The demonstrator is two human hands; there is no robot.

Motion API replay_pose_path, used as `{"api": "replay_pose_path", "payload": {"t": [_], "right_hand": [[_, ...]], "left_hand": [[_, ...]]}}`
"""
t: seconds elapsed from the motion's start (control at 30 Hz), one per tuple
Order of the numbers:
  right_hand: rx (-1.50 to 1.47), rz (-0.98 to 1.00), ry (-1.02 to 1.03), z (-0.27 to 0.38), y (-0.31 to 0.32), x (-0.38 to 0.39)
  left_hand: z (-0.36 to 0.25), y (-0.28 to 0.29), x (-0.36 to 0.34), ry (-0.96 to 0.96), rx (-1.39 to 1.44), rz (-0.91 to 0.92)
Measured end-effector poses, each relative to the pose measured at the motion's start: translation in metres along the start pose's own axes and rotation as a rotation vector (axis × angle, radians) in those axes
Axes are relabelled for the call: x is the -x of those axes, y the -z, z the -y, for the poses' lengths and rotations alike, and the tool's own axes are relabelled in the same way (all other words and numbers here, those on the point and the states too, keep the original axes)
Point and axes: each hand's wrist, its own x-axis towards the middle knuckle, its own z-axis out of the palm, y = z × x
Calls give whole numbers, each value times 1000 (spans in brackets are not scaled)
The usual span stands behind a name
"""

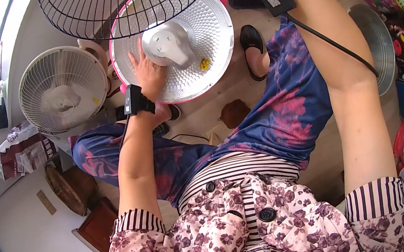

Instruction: The person unscrews the center of an electric fan using a screwdriver, removes the protective grill, and then uses a cloth to wipe the internal surface of the fan blades.

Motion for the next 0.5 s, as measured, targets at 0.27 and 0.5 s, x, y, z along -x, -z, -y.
{"api": "replay_pose_path", "payload": {"t": [0.27,0.5], "right_hand": [[-21,-42,5,9,2,5],[-20,1,24,9,3,14]], "left_hand": [[-21,15,4,101,71,104],[-17,-1,7,116,287,-176]]}}
